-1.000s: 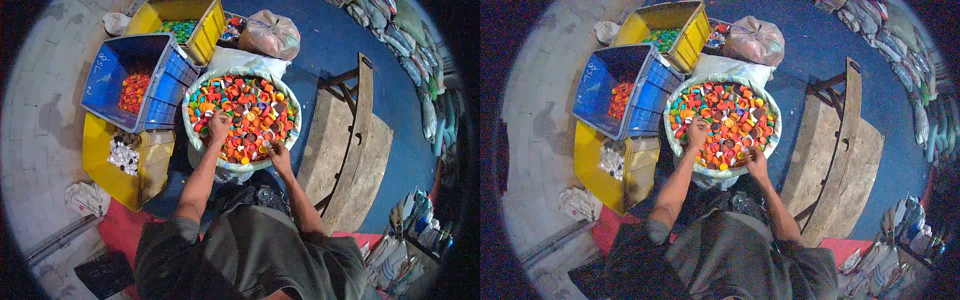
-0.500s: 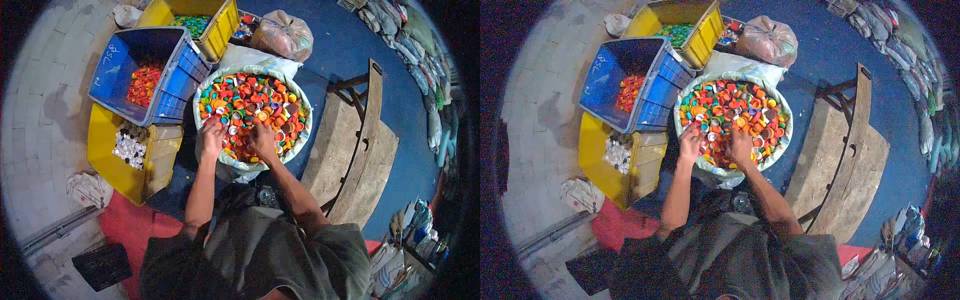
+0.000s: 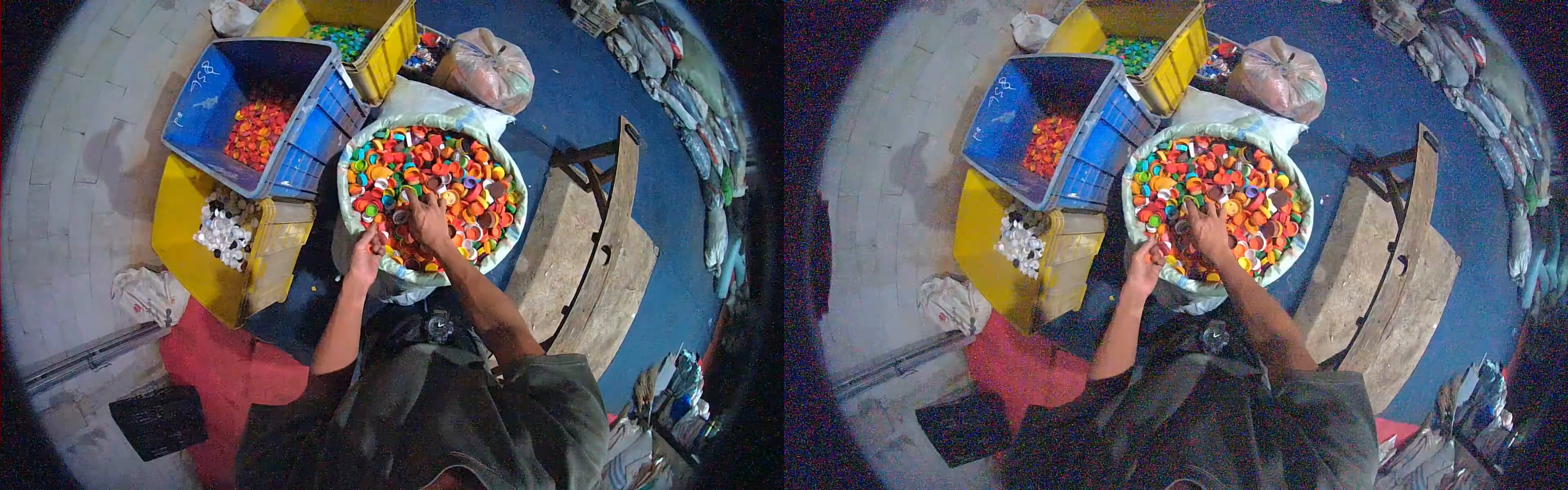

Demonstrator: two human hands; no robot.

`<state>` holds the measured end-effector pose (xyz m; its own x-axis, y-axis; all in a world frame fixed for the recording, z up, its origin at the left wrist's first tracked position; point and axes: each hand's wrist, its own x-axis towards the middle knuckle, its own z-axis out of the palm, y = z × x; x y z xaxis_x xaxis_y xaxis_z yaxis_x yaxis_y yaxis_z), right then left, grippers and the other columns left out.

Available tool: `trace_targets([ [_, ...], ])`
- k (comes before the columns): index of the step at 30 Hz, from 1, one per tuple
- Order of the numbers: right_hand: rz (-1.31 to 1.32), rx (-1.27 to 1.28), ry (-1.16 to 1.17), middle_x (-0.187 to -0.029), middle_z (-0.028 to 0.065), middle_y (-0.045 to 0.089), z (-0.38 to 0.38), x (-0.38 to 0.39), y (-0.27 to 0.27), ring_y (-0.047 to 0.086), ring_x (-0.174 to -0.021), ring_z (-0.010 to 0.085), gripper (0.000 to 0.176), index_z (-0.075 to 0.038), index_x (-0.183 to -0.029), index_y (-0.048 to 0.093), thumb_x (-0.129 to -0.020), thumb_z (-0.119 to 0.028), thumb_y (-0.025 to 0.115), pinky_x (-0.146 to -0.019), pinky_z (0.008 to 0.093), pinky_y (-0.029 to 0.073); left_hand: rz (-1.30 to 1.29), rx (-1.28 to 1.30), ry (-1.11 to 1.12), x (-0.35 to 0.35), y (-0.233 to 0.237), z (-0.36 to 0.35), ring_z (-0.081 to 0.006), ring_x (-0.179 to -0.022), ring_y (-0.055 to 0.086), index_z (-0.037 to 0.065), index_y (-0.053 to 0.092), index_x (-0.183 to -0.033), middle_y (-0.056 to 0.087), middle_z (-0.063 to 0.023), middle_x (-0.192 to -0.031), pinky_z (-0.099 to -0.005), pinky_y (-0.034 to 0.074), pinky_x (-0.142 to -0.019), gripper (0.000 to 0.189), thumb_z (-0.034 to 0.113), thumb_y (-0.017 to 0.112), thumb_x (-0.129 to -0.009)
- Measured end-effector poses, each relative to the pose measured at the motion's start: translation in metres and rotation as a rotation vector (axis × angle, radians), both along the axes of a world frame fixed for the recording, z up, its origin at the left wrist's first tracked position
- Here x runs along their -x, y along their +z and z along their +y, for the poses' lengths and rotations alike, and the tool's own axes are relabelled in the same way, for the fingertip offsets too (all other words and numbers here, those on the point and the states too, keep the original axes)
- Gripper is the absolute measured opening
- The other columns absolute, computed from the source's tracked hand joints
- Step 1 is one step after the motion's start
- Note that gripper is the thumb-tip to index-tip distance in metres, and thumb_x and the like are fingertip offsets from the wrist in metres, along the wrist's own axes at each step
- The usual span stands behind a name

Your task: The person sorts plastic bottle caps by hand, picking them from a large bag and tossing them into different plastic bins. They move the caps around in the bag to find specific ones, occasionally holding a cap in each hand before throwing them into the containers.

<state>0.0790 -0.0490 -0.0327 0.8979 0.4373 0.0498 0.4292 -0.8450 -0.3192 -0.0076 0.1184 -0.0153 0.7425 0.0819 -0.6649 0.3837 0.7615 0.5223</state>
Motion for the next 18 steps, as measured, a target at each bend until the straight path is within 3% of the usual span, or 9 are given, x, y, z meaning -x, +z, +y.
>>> trace_targets([
  [3, -0.009, -0.279, -0.071, -0.099, 0.0096, 0.066, -0.009, 0.008, 0.024, 0.055, -0.093, 0.0242, 0.062, -0.007, -0.13, 0.044, -0.073, -0.008, 0.066, -0.089, 0.0442, 0.041, 0.027, -0.297, -0.113, -0.008, -0.005, -0.01, -0.0045, -0.06, 0.05, 0.006, 0.059, -0.094, 0.057, 0.0002, -0.073, -0.0215, 0.035, -0.05, 0.02, 0.018, 0.07, -0.083],
  [6, 0.333, -0.943, -0.439, -0.083, 0.0103, 0.065, -0.016, 0.021, 0.04, 0.058, -0.071, 0.0187, 0.053, -0.005, -0.126, 0.048, -0.075, 0.002, 0.063, -0.076, 0.0332, 0.049, -0.097, -0.795, -0.255, -0.025, -0.01, -0.022, -0.0056, -0.065, 0.053, 0.004, 0.057, -0.1, 0.058, -0.0011, -0.073, -0.0223, 0.039, -0.055, 0.028, 0.013, 0.073, -0.079],
  [7, 0.391, -1.092, -0.528, -0.071, 0.006, 0.059, -0.022, 0.027, 0.035, 0.055, -0.059, 0.0137, 0.045, -0.003, -0.123, 0.049, -0.08, 0.003, 0.058, -0.066, 0.0263, 0.05, -0.159, -0.931, -0.263, -0.032, -0.027, -0.024, -0.0087, -0.07, 0.056, 0.002, 0.055, -0.104, 0.06, -0.0025, -0.077, -0.0242, 0.043, -0.063, 0.033, 0.009, 0.073, -0.078],
  [9, 0.607, -1.441, -0.636, -0.084, 0.0071, 0.061, -0.046, 0.038, 0.03, 0.059, -0.072, 0.0148, 0.045, -0.003, -0.125, 0.048, -0.081, 0.002, 0.058, -0.069, 0.0259, 0.049, -0.237, -0.969, -0.307, -0.043, -0.052, -0.025, -0.0162, -0.077, 0.058, 0.001, 0.056, -0.108, 0.062, -0.0077, -0.084, -0.0302, 0.046, -0.069, 0.039, 0.011, 0.075, -0.076],
  [10, 0.715, -1.617, -0.688, -0.09, 0.0076, 0.062, -0.058, 0.045, 0.029, 0.06, -0.079, 0.0154, 0.045, -0.003, -0.125, 0.048, -0.081, 0.002, 0.058, -0.07, 0.0257, 0.048, -0.277, -0.987, -0.331, -0.049, -0.034, -0.031, -0.02, -0.08, 0.059, 0.001, 0.056, -0.11, 0.063, -0.0103, -0.087, -0.0332, 0.047, -0.073, 0.042, 0.013, 0.076, -0.075],
  [11, 0.817, -1.665, -0.849, -0.092, 0.0074, 0.061, -0.067, 0.052, 0.028, 0.06, -0.081, 0.0171, 0.038, -0.002, -0.12, 0.05, -0.083, -0.001, 0.057, -0.072, 0.0289, 0.049, -0.144, -1.153, -0.408, -0.051, -0.016, -0.039, -0.0215, -0.084, 0.06, 0.002, 0.055, -0.113, 0.063, -0.0093, -0.089, -0.036, 0.047, -0.075, 0.044, 0.013, 0.075, -0.075],
  [14, 0.911, -1.967, -0.875, -0.095, 0.0089, 0.06, -0.086, 0.067, 0.042, 0.058, -0.08, 0.0188, 0.028, -0.002, -0.114, 0.051, -0.087, -0.007, 0.052, -0.073, 0.0346, 0.049, -0.213, -1.258, -0.403, -0.059, -0.022, -0.048, -0.0217, -0.091, 0.061, 0.002, 0.053, -0.114, 0.064, -0.0091, -0.091, -0.0381, 0.047, -0.077, 0.045, 0.014, 0.074, -0.076],
  [15, 0.862, -1.954, -0.984, -0.093, 0.0108, 0.06, -0.087, 0.072, 0.06, 0.057, -0.078, 0.0209, 0.023, -0.001, -0.106, 0.054, -0.088, -0.013, 0.05, -0.07, 0.0369, 0.048, -0.247, -1.461, -0.484, -0.064, -0.025, -0.048, -0.0242, -0.09, 0.064, 0.001, 0.051, -0.116, 0.066, -0.0097, -0.093, -0.0383, 0.05, -0.074, 0.048, 0.015, 0.074, -0.077],
  [18, 0.877, -1.991, -0.918, -0.09, 0.0078, 0.059, -0.106, 0.086, 0.035, 0.057, -0.076, 0.0187, 0.022, -0.002, -0.103, 0.056, -0.09, -0.019, 0.048, -0.073, 0.0331, 0.05, -0.276, -1.438, -0.486, -0.068, -0.031, -0.053, -0.0285, -0.082, 0.066, 0.001, 0.049, -0.117, 0.068, -0.012, -0.093, -0.0408, 0.051, -0.069, 0.05, 0.017, 0.074, -0.077],
])
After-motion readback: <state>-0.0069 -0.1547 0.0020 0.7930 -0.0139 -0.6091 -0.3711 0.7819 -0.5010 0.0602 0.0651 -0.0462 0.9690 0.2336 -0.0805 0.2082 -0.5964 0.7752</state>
